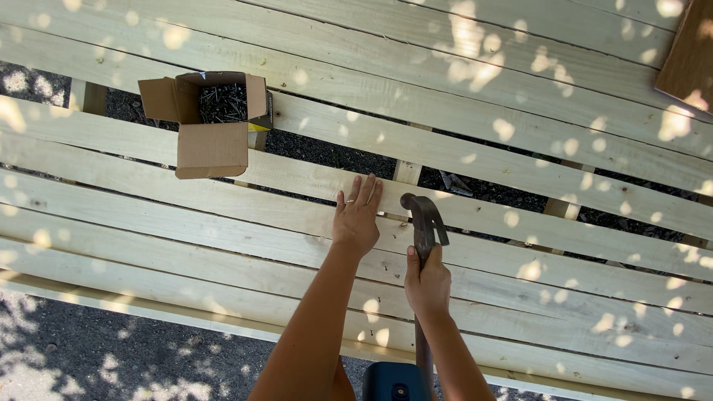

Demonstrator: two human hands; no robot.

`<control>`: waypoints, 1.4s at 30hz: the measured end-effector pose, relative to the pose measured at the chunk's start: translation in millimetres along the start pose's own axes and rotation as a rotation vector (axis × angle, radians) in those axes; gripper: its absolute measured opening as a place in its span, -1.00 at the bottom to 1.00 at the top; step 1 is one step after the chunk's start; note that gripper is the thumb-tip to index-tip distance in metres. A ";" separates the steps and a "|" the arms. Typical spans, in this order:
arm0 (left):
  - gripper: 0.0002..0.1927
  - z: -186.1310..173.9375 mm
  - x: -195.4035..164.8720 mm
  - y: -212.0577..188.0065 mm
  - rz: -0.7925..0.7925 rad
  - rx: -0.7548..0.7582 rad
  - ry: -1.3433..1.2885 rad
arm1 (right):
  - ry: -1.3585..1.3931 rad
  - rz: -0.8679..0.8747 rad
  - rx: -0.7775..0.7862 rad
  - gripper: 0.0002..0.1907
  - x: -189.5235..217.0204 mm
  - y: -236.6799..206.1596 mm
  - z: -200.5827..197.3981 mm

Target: The person hammers nails into the wooden slats of an outdoor slatted frame, taking nails one at a time from an open cardboard nail box while holding a claw hammer. They move along the frame, positioning each nail on a slat and driving it in with repeated hammer strikes.

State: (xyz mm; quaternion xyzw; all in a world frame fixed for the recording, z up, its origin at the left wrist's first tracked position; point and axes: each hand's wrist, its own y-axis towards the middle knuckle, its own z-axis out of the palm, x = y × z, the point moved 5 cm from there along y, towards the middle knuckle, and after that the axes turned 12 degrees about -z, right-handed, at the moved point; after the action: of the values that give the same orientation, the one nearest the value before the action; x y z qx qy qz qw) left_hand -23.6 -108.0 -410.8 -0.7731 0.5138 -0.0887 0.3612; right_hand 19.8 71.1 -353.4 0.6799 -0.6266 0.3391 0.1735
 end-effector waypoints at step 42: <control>-0.87 -223.4 179.6 104.1 -0.441 -0.261 -0.068 | 0.803 0.193 -0.084 -0.74 207.2 72.7 84.8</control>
State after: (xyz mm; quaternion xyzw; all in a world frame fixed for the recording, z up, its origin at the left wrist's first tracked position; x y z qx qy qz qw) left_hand -131.3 -388.6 -358.8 -0.9090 0.3276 -0.0722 0.2475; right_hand -33.2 -148.4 -286.7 0.4241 -0.5833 0.5662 0.3992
